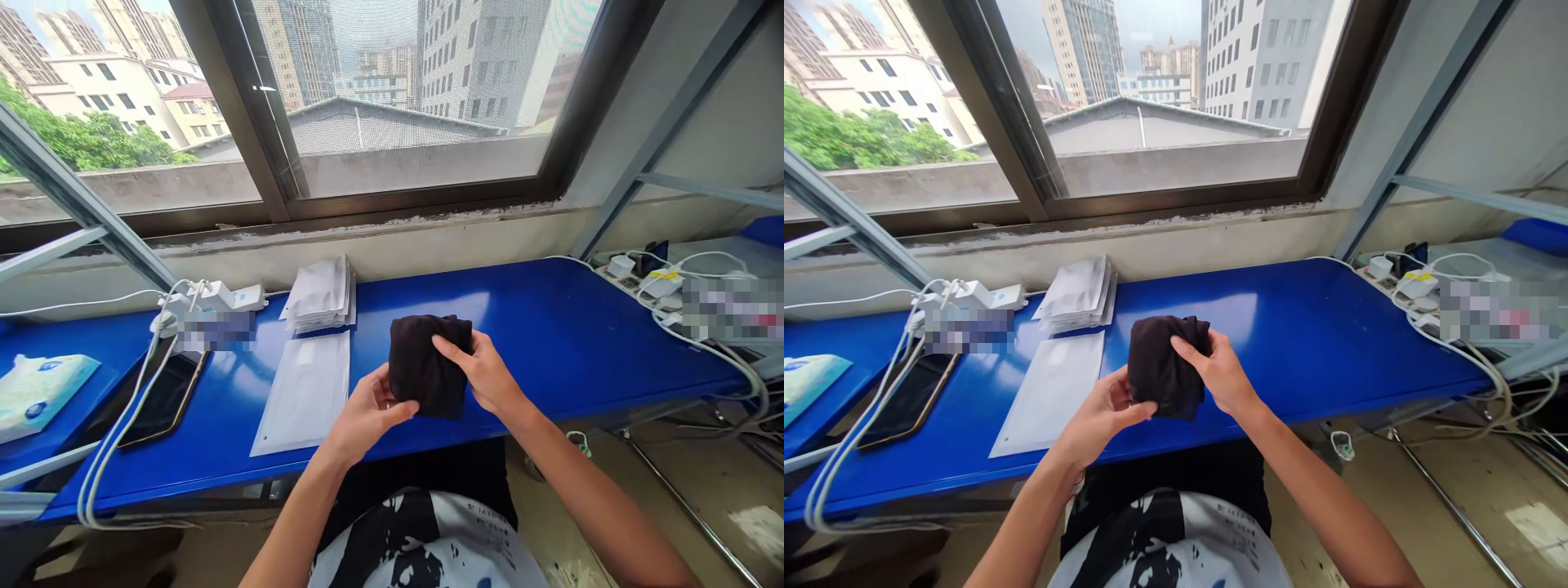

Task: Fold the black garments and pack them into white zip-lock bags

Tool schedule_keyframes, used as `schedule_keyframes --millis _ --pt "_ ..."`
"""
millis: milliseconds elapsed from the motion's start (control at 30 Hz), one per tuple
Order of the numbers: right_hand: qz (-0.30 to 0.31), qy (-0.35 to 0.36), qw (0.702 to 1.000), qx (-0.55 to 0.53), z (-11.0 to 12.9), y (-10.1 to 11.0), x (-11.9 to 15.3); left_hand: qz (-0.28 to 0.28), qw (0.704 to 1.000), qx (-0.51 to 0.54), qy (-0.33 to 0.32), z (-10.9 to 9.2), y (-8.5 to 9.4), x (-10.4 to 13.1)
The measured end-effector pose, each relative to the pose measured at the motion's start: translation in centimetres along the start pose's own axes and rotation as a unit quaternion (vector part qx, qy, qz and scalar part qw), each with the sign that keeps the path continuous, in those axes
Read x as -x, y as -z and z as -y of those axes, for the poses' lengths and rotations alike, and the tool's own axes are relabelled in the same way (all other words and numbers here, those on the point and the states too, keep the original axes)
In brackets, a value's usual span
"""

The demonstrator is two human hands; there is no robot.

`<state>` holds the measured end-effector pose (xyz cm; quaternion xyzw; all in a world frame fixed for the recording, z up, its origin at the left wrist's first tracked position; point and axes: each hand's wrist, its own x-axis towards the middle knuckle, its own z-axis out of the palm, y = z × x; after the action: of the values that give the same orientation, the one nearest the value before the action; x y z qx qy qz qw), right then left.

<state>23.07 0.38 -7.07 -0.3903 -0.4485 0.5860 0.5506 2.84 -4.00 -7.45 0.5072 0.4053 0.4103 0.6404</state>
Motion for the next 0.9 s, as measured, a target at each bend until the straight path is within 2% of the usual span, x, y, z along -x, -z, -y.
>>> schedule_keyframes --millis 67,167,300,400,467,533,600,667,700,733,800,867,900 --pt "-0.015 -0.006 1.0 0.002 -0.1 0.1 -0.1 0.013 1.0 -0.016 0.015 -0.1 0.5 0.6" --pt "-0.014 -0.034 0.999 -0.028 -0.2 0.1 0.2 0.0 1.0 -0.022 -0.016 -0.5 1.0 0.9" --pt "-0.005 -0.062 0.995 -0.078 -0.9 -0.5 1.0 -0.083 0.995 -0.002 -0.054 -0.1 0.8 0.6" --pt "-0.041 -0.051 0.994 -0.093 -1.4 -0.8 1.4 -0.118 0.99 -0.015 -0.071 0.3 0.6 0.7" --pt "-0.076 -0.034 0.992 -0.097 -1.6 -0.5 1.4 -0.139 0.982 -0.079 -0.1 0.3 0.9 1.2" --pt "-0.098 -0.023 0.99 -0.097 -1.7 0.2 1.3 -0.2 0.947 -0.211 -0.134 0.3 1.7 1.8" --pt "-0.092 -0.025 0.992 -0.088 -1.9 1.1 1.3 -0.293 0.869 -0.37 -0.147 0.4 2.9 2.1" --pt "-0.062 -0.042 0.995 -0.073 -2.2 1.8 1.4 -0.35 0.798 -0.477 -0.118 0.8 4.2 2.1" --pt "-0.049 -0.055 0.995 -0.069 -2.3 2.1 1.4 -0.356 0.783 -0.502 -0.092 1.0 4.8 2.1" --pt "-0.04 -0.071 0.994 -0.07 -2.5 2.2 1.5 -0.351 0.783 -0.51 -0.065 1.2 5.2 2.2" --pt "-0.037 -0.101 0.991 -0.083 -2.7 2.4 1.8 -0.326 0.805 -0.495 -0.027 1.3 5.7 2.5" --pt "-0.038 -0.124 0.986 -0.101 -2.7 2.3 2.2 -0.313 0.816 -0.486 -0.025 1.2 5.5 3.1" --pt "-0.034 -0.134 0.984 -0.108 -2.6 2.1 2.4 -0.311 0.81 -0.495 -0.038 1.1 5.1 3.3"
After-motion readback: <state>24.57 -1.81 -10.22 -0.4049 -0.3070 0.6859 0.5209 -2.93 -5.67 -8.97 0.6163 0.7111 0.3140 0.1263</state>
